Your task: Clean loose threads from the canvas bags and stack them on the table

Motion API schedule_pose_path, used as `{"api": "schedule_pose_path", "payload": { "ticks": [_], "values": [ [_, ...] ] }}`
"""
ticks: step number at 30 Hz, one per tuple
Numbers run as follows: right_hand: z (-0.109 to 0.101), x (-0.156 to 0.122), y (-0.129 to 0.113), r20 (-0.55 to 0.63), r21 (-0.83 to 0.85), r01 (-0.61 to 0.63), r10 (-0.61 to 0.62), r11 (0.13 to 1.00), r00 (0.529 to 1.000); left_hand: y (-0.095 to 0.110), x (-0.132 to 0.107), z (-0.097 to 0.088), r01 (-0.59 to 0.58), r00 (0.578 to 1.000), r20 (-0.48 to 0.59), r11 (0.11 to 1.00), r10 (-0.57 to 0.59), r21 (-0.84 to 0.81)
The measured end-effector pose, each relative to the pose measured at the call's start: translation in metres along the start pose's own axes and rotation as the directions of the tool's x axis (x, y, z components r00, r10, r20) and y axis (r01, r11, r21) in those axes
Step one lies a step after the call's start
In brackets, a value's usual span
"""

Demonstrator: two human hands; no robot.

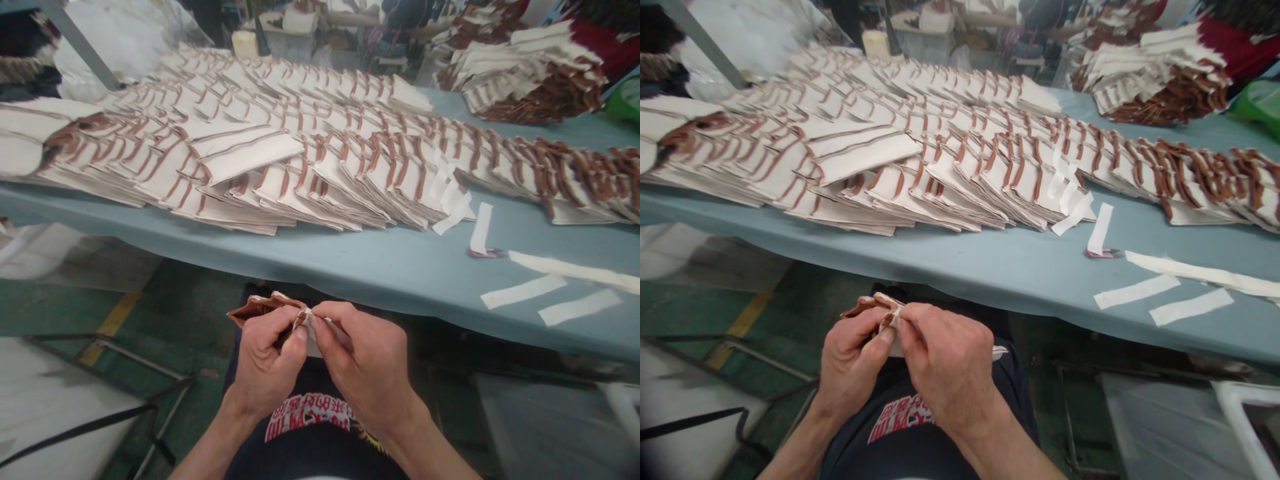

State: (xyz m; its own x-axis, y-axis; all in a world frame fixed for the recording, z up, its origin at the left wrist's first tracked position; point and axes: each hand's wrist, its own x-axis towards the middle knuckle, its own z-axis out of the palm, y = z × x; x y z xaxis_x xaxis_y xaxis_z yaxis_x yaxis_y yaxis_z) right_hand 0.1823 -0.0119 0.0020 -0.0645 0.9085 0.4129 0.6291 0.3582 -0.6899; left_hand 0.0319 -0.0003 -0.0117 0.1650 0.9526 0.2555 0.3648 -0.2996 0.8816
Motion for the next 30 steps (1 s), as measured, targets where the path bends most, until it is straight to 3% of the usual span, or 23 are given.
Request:
{"api": "schedule_pose_path", "payload": {
  "ticks": [6, 15, 21, 27, 30],
  "values": [
    [0.003, 0.002, 0.007, 0.165, 0.166, -0.225, 0.198, 0.960, 0.966, -0.010, -0.001, 0.000, -0.066, 0.998, -0.002, 0.997, 0.066, -0.048],
    [0.011, 0.000, 0.009, 0.022, 0.140, -0.026, 0.023, 0.990, 1.000, -0.017, -0.001, 0.003, -0.050, 0.999, -0.019, 0.995, 0.048, -0.091],
    [0.014, -0.003, 0.013, -0.079, 0.131, 0.093, -0.083, 0.987, 0.993, -0.017, -0.002, 0.008, 0.071, 0.997, -0.010, 0.963, -0.077, -0.259],
    [0.015, -0.003, 0.016, -0.099, 0.097, 0.155, -0.145, 0.983, 0.984, -0.017, -0.003, 0.010, 0.103, 0.994, 0.000, 0.948, -0.108, -0.301],
    [0.015, -0.002, 0.016, -0.076, 0.115, 0.104, -0.096, 0.988, 0.992, -0.019, -0.003, 0.010, 0.073, 0.996, -0.021, 0.963, -0.081, -0.260]
  ]
}}
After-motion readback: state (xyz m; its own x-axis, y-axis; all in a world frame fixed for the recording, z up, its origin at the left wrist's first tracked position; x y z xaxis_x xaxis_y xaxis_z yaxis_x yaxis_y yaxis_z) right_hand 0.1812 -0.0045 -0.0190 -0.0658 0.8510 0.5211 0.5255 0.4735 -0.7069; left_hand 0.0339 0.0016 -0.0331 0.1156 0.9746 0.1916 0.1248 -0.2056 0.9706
